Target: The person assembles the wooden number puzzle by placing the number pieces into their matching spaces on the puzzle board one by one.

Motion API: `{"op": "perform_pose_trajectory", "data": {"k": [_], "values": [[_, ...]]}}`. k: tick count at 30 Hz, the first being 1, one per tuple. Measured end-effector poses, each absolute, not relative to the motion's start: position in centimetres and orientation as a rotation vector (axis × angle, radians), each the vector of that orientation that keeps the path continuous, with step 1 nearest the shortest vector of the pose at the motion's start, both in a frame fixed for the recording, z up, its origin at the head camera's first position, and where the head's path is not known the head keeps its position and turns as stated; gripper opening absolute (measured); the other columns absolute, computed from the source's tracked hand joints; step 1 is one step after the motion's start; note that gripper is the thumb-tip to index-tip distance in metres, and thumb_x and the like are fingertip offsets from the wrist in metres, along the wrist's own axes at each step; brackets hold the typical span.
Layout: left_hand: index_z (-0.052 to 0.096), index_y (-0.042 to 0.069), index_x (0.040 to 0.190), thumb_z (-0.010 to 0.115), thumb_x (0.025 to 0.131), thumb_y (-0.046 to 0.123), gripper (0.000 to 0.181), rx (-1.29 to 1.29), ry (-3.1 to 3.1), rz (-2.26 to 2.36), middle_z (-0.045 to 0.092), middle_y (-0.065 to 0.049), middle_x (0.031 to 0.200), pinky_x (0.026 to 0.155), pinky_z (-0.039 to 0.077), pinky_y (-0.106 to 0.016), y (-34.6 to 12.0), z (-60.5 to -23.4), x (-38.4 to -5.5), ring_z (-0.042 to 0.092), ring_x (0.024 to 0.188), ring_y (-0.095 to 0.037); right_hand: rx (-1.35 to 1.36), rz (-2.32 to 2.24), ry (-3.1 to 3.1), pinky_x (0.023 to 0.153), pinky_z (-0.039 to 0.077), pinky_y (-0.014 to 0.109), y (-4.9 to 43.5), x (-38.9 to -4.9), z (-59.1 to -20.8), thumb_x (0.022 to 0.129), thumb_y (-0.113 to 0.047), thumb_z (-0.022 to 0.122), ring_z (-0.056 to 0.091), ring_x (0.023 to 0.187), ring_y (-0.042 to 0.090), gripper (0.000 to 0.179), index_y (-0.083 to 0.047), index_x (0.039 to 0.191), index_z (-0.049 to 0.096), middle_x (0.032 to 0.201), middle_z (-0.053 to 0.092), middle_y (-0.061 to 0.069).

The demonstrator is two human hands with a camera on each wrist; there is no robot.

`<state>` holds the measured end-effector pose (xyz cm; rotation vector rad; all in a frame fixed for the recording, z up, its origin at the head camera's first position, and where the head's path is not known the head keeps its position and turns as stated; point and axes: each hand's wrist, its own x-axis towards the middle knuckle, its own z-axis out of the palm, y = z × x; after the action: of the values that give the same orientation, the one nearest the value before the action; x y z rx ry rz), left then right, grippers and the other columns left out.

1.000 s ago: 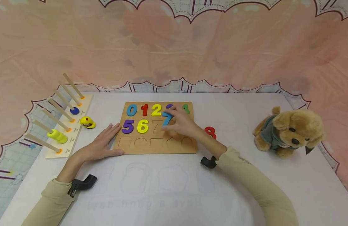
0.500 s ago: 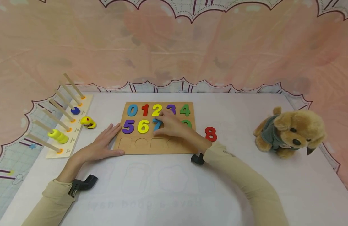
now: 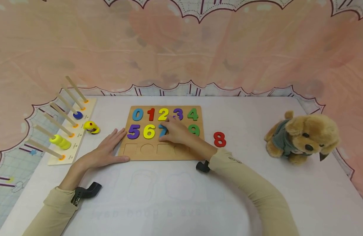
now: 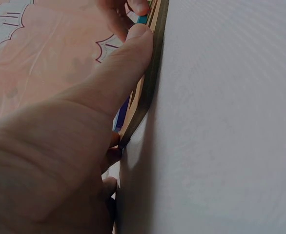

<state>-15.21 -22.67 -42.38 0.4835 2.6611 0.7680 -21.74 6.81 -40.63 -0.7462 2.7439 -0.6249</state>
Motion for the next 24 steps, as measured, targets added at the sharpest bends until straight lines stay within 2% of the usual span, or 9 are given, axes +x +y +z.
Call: {"op": "perform_pose_trajectory", "data": {"k": [16,24], "values": [[0.013,0.012,0.157,0.072,0.079,0.056,0.107,0.485,2.669,0.763,0.007,-0.014,0.165,0.119,0.002,-0.065,-22.71,-42.62,-15.36,-0.004,0.151,-0.040,-0.752,-0.580,2.738,0.088,0.046,0.031,6.48,-21.84,-40.20,0.081,-0.039,0.077,0.044,0.114,0.027,0.068,-0.007,0.137,0.055,0.130,0.053,0.013],[0.013,0.013,0.157,0.071,0.079,0.057,0.107,0.475,2.668,0.762,0.007,-0.013,0.165,0.119,0.001,-0.065,-22.65,-42.67,-15.37,-0.005,0.152,-0.040,-0.732,-0.547,2.721,0.092,0.047,0.032,6.33,-21.84,-40.00,0.080,-0.040,0.077,0.043,0.117,0.028,0.070,-0.008,0.138,0.054,0.132,0.052,0.013]]}}
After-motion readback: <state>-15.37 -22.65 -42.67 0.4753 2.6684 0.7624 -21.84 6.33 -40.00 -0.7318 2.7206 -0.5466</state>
